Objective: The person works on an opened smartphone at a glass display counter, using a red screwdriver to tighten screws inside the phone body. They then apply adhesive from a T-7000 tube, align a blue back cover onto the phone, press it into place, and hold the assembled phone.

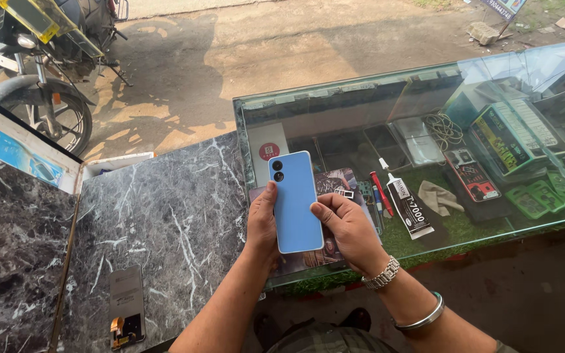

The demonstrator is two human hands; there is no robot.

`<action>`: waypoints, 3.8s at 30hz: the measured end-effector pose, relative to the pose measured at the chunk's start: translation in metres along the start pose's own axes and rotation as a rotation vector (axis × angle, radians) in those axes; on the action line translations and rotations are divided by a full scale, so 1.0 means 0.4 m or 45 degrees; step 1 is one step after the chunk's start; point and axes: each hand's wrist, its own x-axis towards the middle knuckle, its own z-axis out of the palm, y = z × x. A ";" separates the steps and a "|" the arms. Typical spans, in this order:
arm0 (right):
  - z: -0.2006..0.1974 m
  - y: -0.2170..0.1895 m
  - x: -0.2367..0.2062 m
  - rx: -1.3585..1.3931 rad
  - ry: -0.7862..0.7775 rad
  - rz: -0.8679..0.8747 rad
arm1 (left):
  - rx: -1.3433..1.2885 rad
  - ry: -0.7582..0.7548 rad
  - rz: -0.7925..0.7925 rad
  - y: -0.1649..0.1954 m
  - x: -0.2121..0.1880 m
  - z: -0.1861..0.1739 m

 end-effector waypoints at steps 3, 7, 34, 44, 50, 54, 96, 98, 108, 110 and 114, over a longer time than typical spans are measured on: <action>-0.004 0.009 0.004 -0.028 0.006 -0.061 | 0.003 -0.042 0.026 -0.003 0.001 0.000; -0.006 0.006 0.010 0.024 -0.011 -0.084 | -0.003 -0.036 0.023 -0.004 0.004 0.002; -0.053 0.011 -0.064 -0.227 -0.070 0.040 | -0.050 0.085 0.139 -0.010 -0.004 0.019; -0.054 0.030 -0.069 -0.248 -0.004 -0.024 | -0.020 0.035 0.146 -0.002 -0.005 0.030; -0.050 0.017 -0.068 -0.276 -0.005 0.002 | -0.060 -0.013 0.183 -0.019 -0.004 0.009; -0.035 -0.006 -0.064 -0.327 0.126 -0.059 | 0.021 -0.034 0.218 -0.041 0.002 -0.020; 0.053 -0.105 -0.063 -1.350 0.177 -0.622 | -0.158 -0.090 0.071 0.000 -0.005 0.012; 0.053 -0.093 -0.062 -1.350 0.206 -0.663 | -0.150 -0.101 0.078 -0.001 -0.005 0.013; 0.041 -0.109 -0.053 -1.239 0.159 -0.584 | -0.175 -0.108 0.060 0.001 -0.005 0.014; 0.042 -0.124 -0.040 -1.196 0.146 -0.559 | -0.182 -0.114 0.045 0.001 -0.005 0.017; 0.060 -0.138 0.002 -1.216 0.136 -0.590 | -0.180 -0.070 0.002 0.001 -0.004 0.018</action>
